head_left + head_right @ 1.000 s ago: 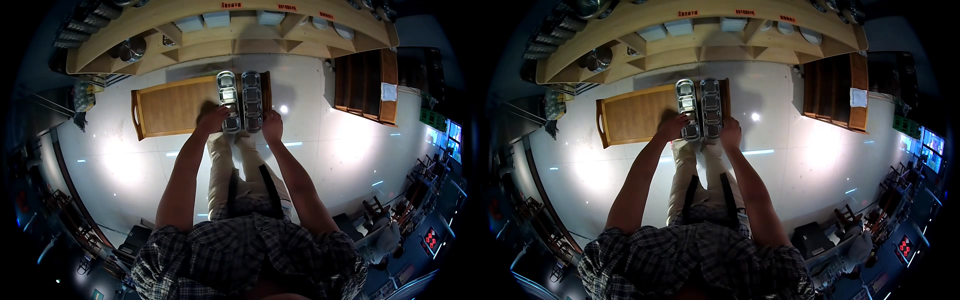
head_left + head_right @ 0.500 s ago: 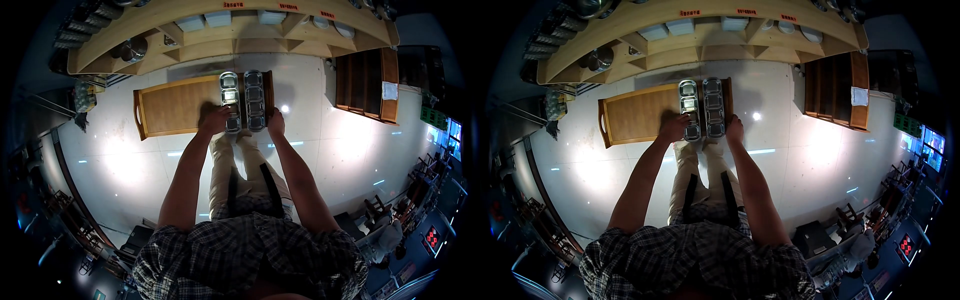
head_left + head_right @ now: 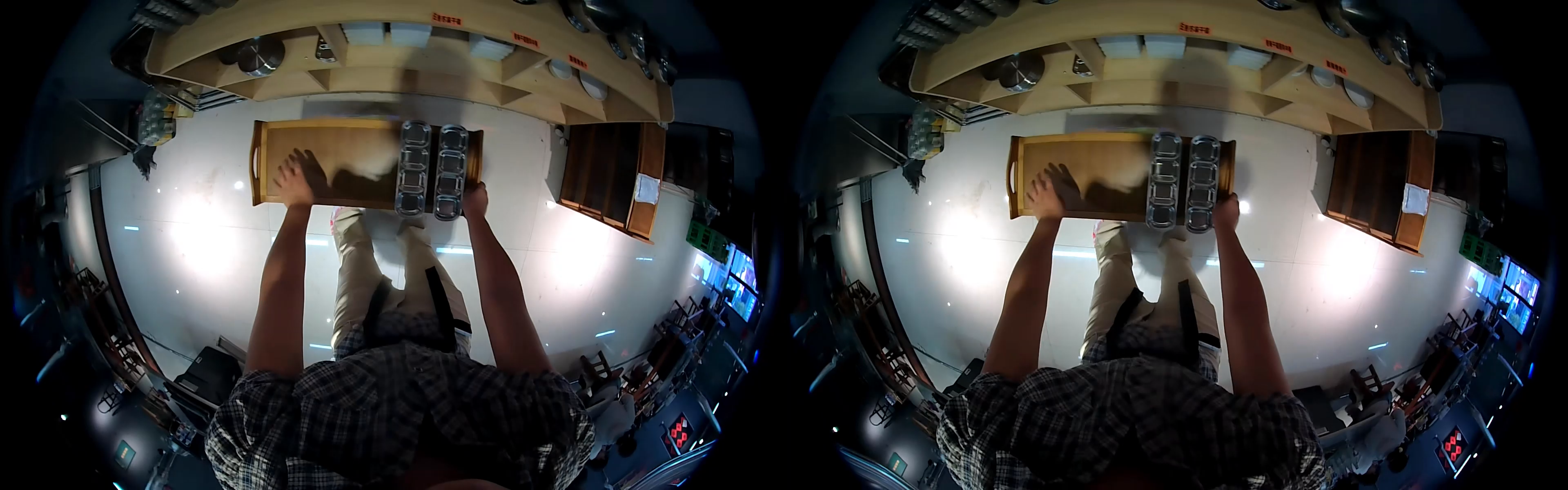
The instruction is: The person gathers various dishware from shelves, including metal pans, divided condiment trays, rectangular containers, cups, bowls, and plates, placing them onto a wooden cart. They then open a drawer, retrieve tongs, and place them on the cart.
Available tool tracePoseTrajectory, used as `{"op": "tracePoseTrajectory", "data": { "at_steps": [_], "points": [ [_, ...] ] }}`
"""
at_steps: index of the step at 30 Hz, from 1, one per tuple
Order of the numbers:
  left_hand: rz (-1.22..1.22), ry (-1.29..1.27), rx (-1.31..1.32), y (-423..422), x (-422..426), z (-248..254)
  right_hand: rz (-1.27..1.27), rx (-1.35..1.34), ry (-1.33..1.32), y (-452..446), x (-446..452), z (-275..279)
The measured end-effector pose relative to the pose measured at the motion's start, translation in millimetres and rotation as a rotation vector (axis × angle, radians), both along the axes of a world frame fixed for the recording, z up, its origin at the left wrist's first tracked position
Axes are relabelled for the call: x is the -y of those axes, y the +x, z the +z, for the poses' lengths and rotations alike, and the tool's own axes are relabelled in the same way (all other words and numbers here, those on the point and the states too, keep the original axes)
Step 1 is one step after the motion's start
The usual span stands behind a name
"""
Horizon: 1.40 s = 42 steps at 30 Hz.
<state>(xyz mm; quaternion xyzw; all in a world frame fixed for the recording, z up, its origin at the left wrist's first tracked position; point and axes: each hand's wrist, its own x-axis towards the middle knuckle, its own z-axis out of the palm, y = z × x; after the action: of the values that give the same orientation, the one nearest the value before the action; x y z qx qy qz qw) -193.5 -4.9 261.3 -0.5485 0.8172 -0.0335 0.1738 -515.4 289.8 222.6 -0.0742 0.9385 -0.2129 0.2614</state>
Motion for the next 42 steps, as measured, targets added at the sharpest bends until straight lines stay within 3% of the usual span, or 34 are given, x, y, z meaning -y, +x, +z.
{"op": "tracePoseTrajectory", "data": {
  "at_steps": [4,8,9,11,15,17,19,24,29,31,35,38,40,42],
  "points": [
    [0.262,0.089,0.023,38.5,61.5,12.6,-0.096,-0.261,-0.163,9.4,8.0,-5.8],
    [0.427,0.230,-0.028,70.8,107.2,8.6,-0.189,-0.255,-0.160,9.2,12.2,-23.5],
    [0.419,0.231,-0.033,83.0,121.0,-12.6,-0.195,-0.261,-0.160,10.0,13.7,-27.2],
    [0.629,0.383,-0.417,117.9,144.0,-71.4,-0.146,-0.346,-0.021,12.4,9.2,-39.9],
    [0.555,0.417,-0.496,135.4,155.5,-67.3,-0.227,-0.169,-0.035,7.8,18.6,-34.5],
    [0.535,0.341,-0.661,142.0,161.1,-61.1,-0.163,-0.109,0.043,14.6,35.5,-10.3],
    [0.565,0.319,-0.651,152.0,176.9,-65.9,-0.169,0.015,0.023,23.9,52.0,-2.6],
    [0.612,0.267,-0.581,186.3,207.2,-46.4,-0.146,0.038,-0.002,64.7,95.8,2.4],
    [0.607,0.349,-0.590,260.2,255.4,-73.0,-0.043,0.020,0.000,111.6,140.2,12.2],
    [0.666,0.395,-0.729,294.4,269.5,-84.8,0.022,0.003,0.029,133.8,160.4,25.1],
    [0.678,0.303,-0.770,372.2,293.7,-131.3,0.109,0.035,0.070,173.8,196.5,40.2],
    [0.625,0.265,-0.772,405.7,300.7,-125.5,0.188,-0.004,0.104,200.2,206.1,32.6],
    [0.719,0.390,-0.878,393.2,290.6,-77.4,0.250,-0.035,0.151,214.4,209.6,32.4],
    [0.637,0.241,-0.866,391.1,279.9,-65.6,0.271,-0.015,0.177,227.3,214.8,36.1]
  ]
}}
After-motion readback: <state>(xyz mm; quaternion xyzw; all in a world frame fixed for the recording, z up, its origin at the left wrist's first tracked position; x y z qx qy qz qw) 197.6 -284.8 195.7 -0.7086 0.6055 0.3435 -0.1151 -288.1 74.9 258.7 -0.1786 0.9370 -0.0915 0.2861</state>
